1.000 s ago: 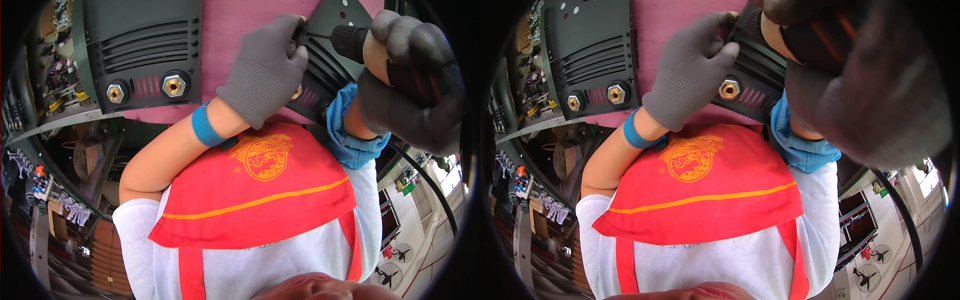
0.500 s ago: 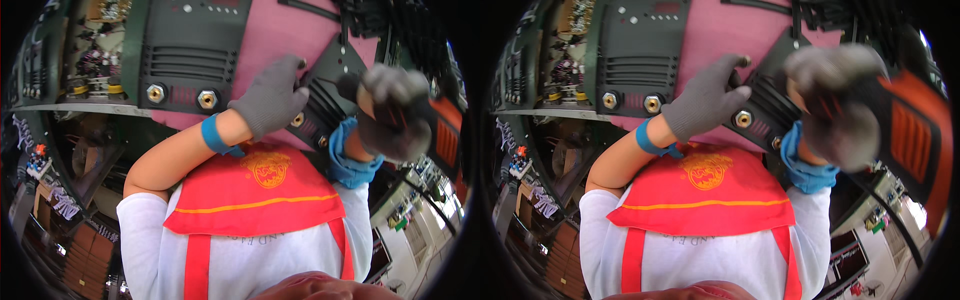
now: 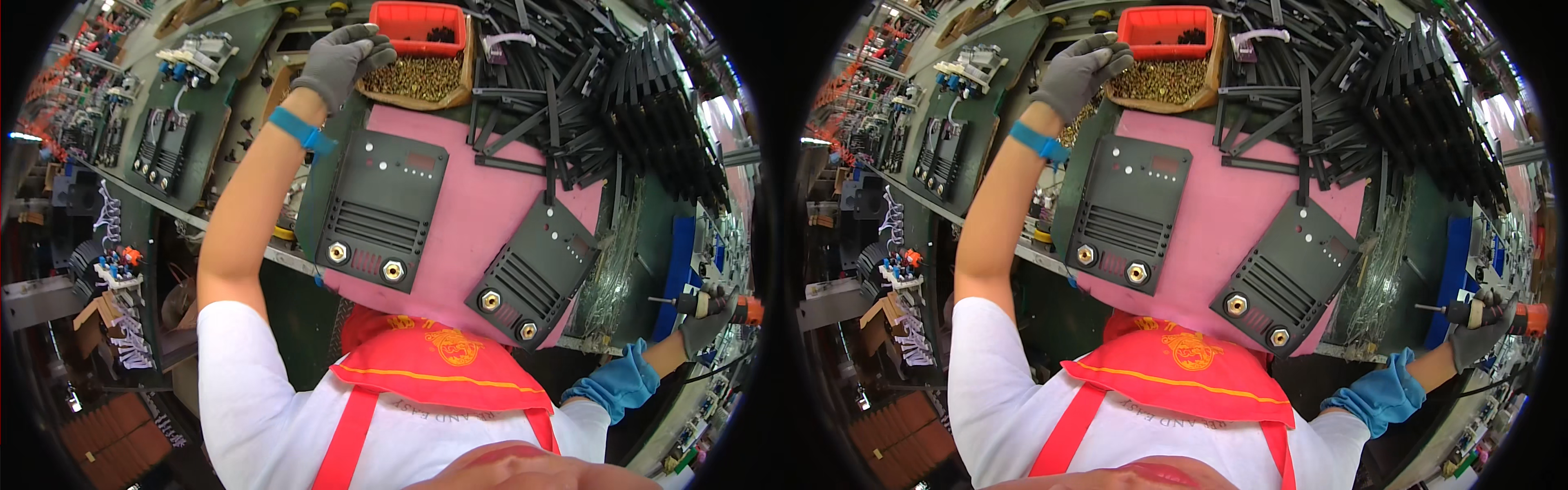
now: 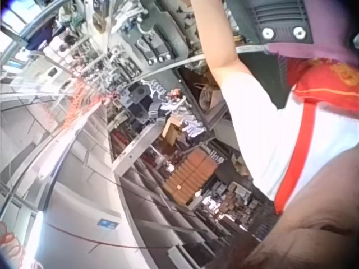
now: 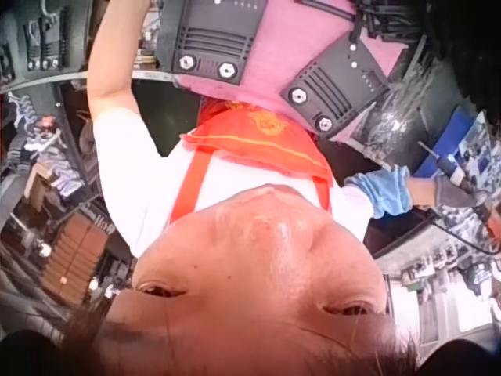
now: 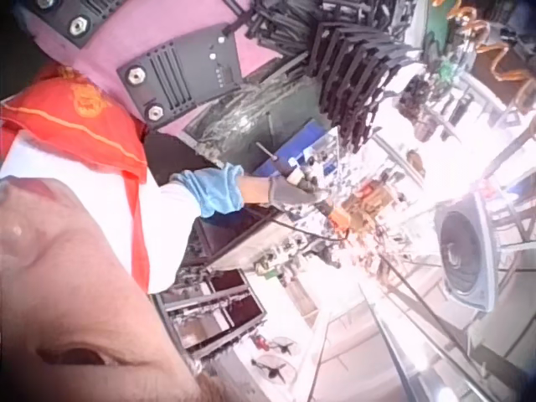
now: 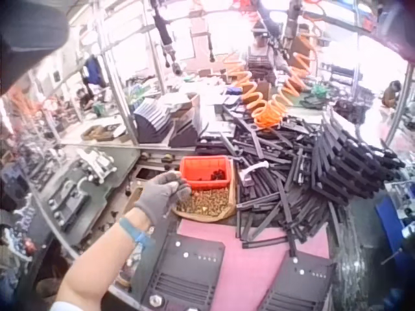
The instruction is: Assemble electronic device front panels by attaching plastic covers and metal strips using a power screwdriver.
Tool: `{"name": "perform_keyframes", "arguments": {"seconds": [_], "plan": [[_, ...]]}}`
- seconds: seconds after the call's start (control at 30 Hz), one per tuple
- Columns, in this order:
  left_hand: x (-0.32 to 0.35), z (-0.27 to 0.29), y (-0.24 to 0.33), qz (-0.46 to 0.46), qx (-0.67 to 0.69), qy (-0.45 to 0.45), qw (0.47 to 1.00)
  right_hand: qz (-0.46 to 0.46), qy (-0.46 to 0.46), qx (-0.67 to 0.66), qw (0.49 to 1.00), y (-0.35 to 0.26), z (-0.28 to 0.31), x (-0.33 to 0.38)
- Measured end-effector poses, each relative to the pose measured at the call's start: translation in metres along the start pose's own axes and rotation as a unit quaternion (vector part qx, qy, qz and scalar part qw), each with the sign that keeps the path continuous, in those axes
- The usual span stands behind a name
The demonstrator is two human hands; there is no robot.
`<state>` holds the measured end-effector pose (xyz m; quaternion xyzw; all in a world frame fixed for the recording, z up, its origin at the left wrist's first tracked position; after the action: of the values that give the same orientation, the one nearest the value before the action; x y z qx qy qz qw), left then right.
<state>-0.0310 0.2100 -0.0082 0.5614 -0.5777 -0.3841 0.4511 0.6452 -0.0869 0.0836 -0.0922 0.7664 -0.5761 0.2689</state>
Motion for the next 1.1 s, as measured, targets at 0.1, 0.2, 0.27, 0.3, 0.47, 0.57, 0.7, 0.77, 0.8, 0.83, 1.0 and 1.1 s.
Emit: {"name": "perform_keyframes", "arguments": {"seconds": [0.1, 0.2, 0.27, 0.3, 0.47, 0.57, 0.7, 0.77, 0.8, 0.83, 1.0, 1.1], "plan": [[-0.048, -0.016, -0.010, -0.079, -0.021, -0.003, 0.997, -0.111, 0.019, 0.000, 0.994, 0.017, 0.015, 0.011], [-0.091, -0.016, -0.021, -0.246, -0.158, -0.010, 0.956, 0.039, 0.007, 0.187, 0.982, -0.018, -0.017, 0.053], [-0.082, -0.026, -0.009, -0.363, -0.242, -0.023, 0.900, 0.132, 0.072, 0.359, 0.921, -0.034, -0.039, 0.094], [-0.065, -0.037, -0.002, -0.313, -0.360, -0.024, 0.878, 0.142, -0.015, 0.392, 0.909, -0.019, -0.044, 0.103], [0.049, -0.048, 0.026, -0.233, -0.393, -0.143, 0.878, -0.387, -0.351, 0.477, 0.707, 0.097, -0.046, 0.259], [0.109, -0.022, 0.042, -0.093, -0.291, -0.179, 0.935, -0.055, -0.387, 0.512, 0.765, 0.088, -0.075, 0.293], [0.174, 0.029, 0.042, -0.055, -0.268, -0.115, 0.955, 0.050, -0.405, 0.391, 0.825, 0.078, -0.104, 0.300], [0.195, 0.061, 0.028, -0.043, -0.265, -0.058, 0.962, -0.003, -0.418, 0.368, 0.831, 0.068, -0.132, 0.306], [0.203, 0.075, 0.023, -0.034, -0.270, -0.039, 0.961, -0.048, -0.434, 0.342, 0.832, 0.066, -0.150, 0.313], [0.210, 0.088, 0.011, -0.020, -0.268, -0.021, 0.963, -0.068, -0.450, 0.316, 0.832, 0.067, -0.168, 0.323], [0.227, 0.103, -0.034, 0.033, -0.295, -0.028, 0.955, 0.008, -0.525, 0.246, 0.815, 0.055, -0.253, 0.388], [0.228, 0.097, -0.047, 0.081, -0.308, -0.060, 0.946, 0.020, -0.537, 0.287, 0.793, 0.073, -0.282, 0.420]]}}
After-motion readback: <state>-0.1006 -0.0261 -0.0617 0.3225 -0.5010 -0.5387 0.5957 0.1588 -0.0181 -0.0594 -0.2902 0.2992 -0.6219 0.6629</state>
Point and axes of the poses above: each hand's wrist, its own x-axis away from the middle knuckle, its own z-axis out of the back of the hand, y = z × x, the point moved 8 cm from there along -x, towards the middle knuckle, and after that the axes turned 3 degrees about -z, right-handed, at the moved point
